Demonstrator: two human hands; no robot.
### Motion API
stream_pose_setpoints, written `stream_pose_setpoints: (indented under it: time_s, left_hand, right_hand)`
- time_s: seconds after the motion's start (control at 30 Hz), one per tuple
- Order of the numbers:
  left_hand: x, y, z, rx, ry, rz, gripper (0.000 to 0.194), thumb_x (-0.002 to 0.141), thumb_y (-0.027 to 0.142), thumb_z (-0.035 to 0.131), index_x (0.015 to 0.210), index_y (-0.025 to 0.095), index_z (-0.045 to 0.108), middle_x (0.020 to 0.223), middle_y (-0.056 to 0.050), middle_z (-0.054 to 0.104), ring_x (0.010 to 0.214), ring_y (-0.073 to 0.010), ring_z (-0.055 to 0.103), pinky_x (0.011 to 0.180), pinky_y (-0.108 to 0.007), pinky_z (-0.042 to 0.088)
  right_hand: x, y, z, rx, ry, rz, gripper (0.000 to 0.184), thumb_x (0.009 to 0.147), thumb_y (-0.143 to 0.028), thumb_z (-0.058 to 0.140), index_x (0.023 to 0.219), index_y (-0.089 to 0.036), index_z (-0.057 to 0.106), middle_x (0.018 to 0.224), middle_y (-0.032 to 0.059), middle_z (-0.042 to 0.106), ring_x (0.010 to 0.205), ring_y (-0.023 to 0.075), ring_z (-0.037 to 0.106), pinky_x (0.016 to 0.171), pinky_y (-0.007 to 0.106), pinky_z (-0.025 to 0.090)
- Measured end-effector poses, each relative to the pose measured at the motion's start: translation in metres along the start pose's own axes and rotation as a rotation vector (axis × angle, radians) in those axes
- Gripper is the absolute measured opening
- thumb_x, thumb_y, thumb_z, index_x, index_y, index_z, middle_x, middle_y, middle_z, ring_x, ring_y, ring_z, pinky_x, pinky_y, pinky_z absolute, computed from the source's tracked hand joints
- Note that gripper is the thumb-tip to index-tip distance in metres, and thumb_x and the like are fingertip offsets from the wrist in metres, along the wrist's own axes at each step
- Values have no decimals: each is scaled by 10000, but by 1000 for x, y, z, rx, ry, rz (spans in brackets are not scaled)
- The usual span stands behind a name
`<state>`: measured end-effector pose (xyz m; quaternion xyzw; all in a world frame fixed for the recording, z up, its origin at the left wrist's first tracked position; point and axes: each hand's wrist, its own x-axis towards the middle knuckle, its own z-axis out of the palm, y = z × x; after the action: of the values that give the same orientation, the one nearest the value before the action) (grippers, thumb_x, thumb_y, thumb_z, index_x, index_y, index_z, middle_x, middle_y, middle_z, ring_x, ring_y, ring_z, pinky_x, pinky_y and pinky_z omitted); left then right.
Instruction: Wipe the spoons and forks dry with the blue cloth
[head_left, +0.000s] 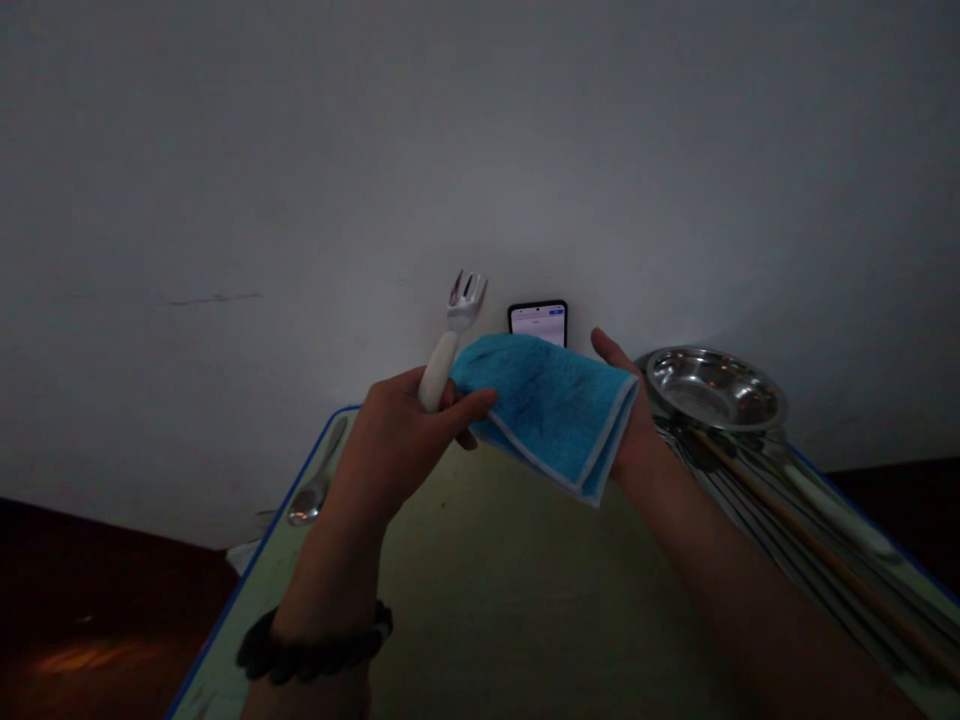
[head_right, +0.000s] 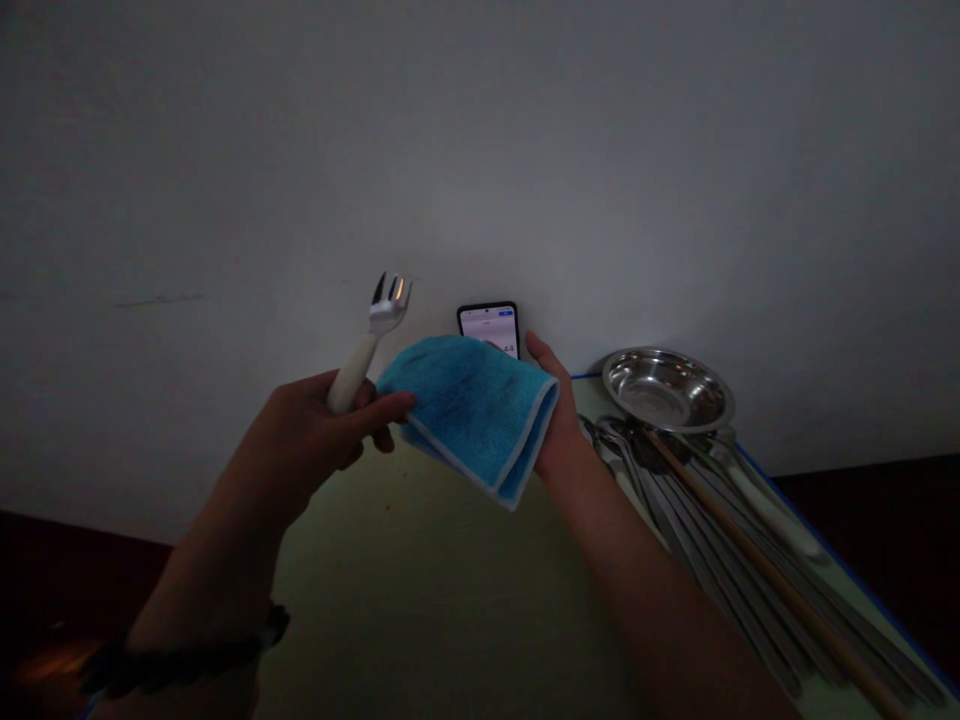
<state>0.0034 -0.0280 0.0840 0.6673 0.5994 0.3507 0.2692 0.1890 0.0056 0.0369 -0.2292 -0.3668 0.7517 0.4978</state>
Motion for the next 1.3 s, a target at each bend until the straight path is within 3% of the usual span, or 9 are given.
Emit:
stream_pose_setpoints:
  time_s: [0.1, 0.23, 0.37, 0.53, 0.67, 0.87, 1.03, 1.17, 1.3]
  left_hand:
    - [1, 0, 0, 25, -62, -5, 313, 687, 444, 632, 592, 168, 519, 510, 1, 632, 371, -78, 478, 368, -177, 340]
    - [3, -3, 1, 73, -157, -9, 270, 694, 407, 634, 621, 159, 558, 514, -3, 633, 416, -100, 528, 401, -187, 369]
    - [4, -5, 0, 91, -250, 21, 268, 694, 400, 636, 617, 155, 559, 493, 8, 607, 444, -119, 566, 425, -198, 401]
    - [1, -2, 3, 118, -264, 24, 309, 705, 449, 608, 613, 162, 539, 447, 25, 563, 366, -102, 507, 342, -180, 356]
    - [1, -5, 10, 77, -349, 36, 259, 727, 409, 586, 652, 164, 546, 547, 0, 615, 411, -117, 554, 367, -193, 419]
    - [5, -12, 18, 22, -277, 68, 283, 731, 436, 575, 690, 156, 574, 602, -23, 641, 474, -135, 599, 412, -206, 479]
    - [6, -12, 21, -19, -151, 43, 224, 752, 359, 553, 781, 140, 594, 623, -34, 660, 466, -134, 602, 397, -207, 498]
    - [6, -10, 21, -63, -106, 23, 141, 739, 278, 564, 746, 137, 561, 618, -32, 650, 473, -134, 607, 413, -214, 513]
    - [6, -9, 20, -160, -41, 12, 177, 735, 298, 579, 670, 153, 501, 615, -17, 628, 535, -155, 634, 466, -241, 541]
  right_hand:
    - [1, -1, -2, 183, 58, 105, 590, 719, -631, 381, 1027, -177, 598, 898, 108, 682, 981, 311, 569, 820, 505, 416]
    - [3, -5, -2, 288, 125, 95, 439, 745, -531, 421, 979, -204, 598, 823, 65, 684, 930, 265, 592, 805, 453, 434]
    - [5, -6, -2, 345, 144, 106, 412, 762, -499, 418, 1003, -202, 572, 773, 59, 676, 876, 257, 605, 778, 456, 451]
    - [5, -1, 0, 426, 16, 73, 344, 822, -403, 366, 1026, -162, 504, 940, 99, 649, 908, 224, 595, 781, 426, 473]
    - [5, 6, 1, 481, -109, 95, 311, 830, -370, 345, 1001, -152, 486, 1022, 107, 611, 988, 219, 567, 810, 392, 474]
    - [11, 18, 3, 487, -48, 142, 238, 804, -197, 336, 977, -125, 483, 919, 108, 638, 926, 192, 603, 787, 332, 501]
    - [11, 19, 8, 449, -29, 135, 308, 751, -70, 335, 1034, -91, 456, 1001, 129, 627, 955, 185, 608, 834, 319, 498]
    - [9, 16, 12, 330, 7, 102, 389, 717, 0, 334, 1083, -85, 432, 1051, 126, 618, 965, 161, 610, 878, 312, 483]
    - [9, 16, 13, 138, 15, 45, 324, 736, -23, 390, 1017, -115, 522, 1065, 92, 626, 959, 136, 608, 913, 274, 453]
